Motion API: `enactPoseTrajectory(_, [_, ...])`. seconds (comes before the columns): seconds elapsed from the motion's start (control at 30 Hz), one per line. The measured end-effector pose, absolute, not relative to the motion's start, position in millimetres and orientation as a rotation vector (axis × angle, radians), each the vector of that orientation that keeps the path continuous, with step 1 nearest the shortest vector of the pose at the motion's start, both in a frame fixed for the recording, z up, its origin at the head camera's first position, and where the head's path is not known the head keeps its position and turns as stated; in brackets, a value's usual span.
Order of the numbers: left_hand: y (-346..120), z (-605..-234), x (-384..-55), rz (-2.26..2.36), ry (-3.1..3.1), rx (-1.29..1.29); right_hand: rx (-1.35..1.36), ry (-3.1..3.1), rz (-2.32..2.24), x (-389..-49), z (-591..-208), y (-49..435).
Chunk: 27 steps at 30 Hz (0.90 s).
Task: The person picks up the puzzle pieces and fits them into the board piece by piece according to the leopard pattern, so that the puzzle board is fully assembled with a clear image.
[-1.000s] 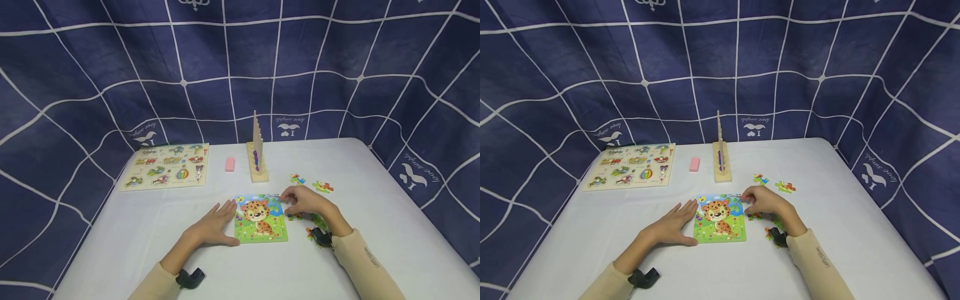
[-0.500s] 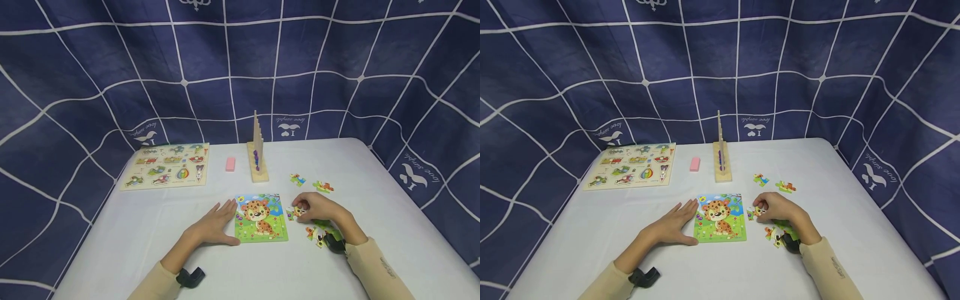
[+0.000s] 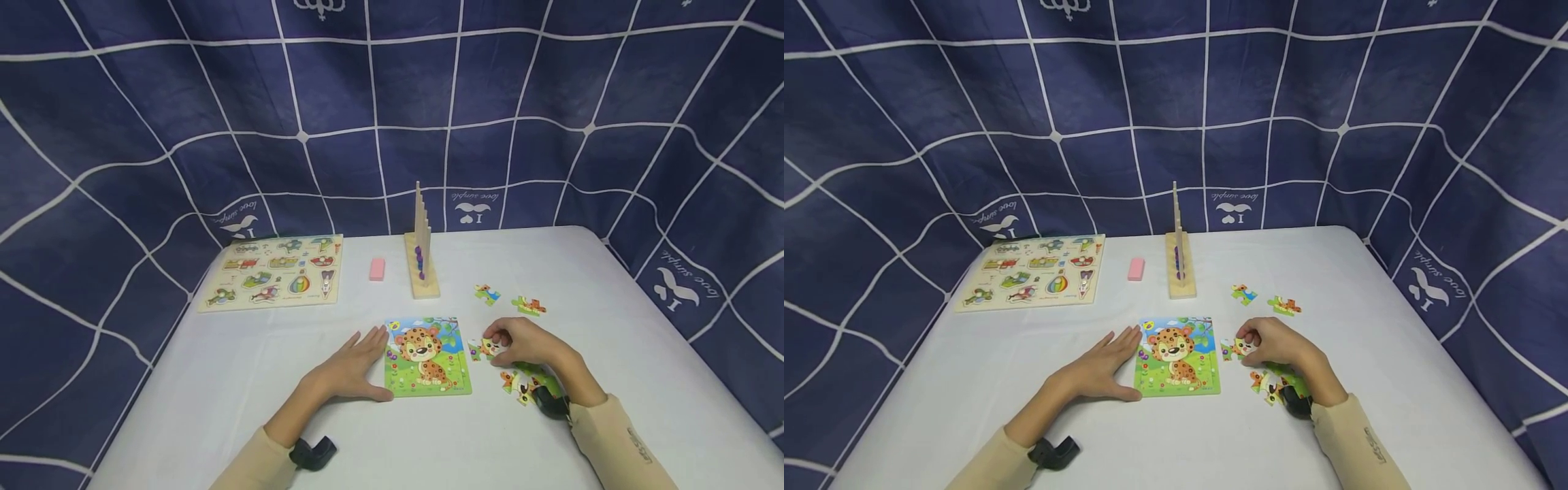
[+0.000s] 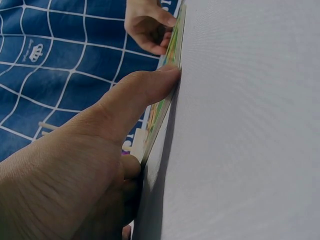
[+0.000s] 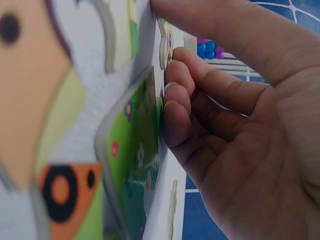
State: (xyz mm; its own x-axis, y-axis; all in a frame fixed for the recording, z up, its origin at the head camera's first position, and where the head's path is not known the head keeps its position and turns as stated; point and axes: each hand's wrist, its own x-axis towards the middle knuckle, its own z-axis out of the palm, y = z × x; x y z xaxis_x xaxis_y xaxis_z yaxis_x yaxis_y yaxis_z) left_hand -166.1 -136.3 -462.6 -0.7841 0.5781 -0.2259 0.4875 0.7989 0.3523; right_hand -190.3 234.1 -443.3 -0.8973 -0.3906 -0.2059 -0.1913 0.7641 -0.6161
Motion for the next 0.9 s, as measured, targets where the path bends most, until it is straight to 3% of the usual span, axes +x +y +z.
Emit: enactPoseTrajectory(0.9, [-135.5,-460.5,-166.1,0.376,2.662,0.799,-0.536,2.665,-0.908,-187.3,-446.4,238.8])
